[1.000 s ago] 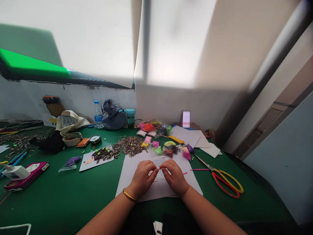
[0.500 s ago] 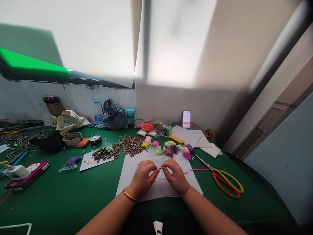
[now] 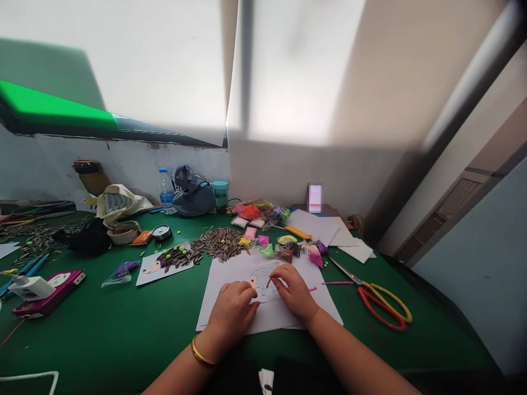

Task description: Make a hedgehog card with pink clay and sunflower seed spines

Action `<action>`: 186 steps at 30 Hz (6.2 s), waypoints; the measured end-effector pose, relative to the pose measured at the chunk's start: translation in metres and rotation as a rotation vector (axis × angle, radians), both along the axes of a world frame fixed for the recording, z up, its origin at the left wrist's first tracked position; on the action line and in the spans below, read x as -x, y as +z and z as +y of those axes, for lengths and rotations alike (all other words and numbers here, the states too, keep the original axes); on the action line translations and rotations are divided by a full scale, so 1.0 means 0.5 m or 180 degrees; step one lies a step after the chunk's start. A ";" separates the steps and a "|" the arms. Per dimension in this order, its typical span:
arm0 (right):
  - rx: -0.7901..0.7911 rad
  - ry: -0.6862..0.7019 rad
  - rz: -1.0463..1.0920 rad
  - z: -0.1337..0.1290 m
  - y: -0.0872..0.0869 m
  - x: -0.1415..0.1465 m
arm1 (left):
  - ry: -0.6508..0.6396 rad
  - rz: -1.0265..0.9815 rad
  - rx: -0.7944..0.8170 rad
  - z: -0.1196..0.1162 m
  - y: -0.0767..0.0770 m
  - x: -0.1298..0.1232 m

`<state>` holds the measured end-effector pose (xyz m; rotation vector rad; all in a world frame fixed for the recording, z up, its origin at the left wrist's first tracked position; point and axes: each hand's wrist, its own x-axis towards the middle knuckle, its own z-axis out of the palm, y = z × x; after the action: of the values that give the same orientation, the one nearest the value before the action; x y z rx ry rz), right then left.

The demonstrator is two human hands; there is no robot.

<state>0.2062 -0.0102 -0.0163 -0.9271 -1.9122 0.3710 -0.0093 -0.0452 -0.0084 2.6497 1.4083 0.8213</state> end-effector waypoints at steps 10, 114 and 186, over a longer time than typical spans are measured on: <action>0.0115 -0.0160 -0.1117 0.001 -0.020 0.015 | 0.0078 0.0387 0.0222 -0.006 0.000 -0.012; 0.0225 -0.0358 -0.1325 -0.020 -0.027 0.008 | -0.0009 0.0668 0.0018 -0.007 -0.005 -0.020; 0.0375 -0.0362 -0.1295 -0.022 -0.021 0.008 | 0.0013 0.0622 -0.0017 -0.009 -0.009 -0.020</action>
<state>0.2025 -0.0210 -0.0267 -1.2590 -2.2082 0.2416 0.0008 -0.0496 -0.0127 2.7977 1.4526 0.5797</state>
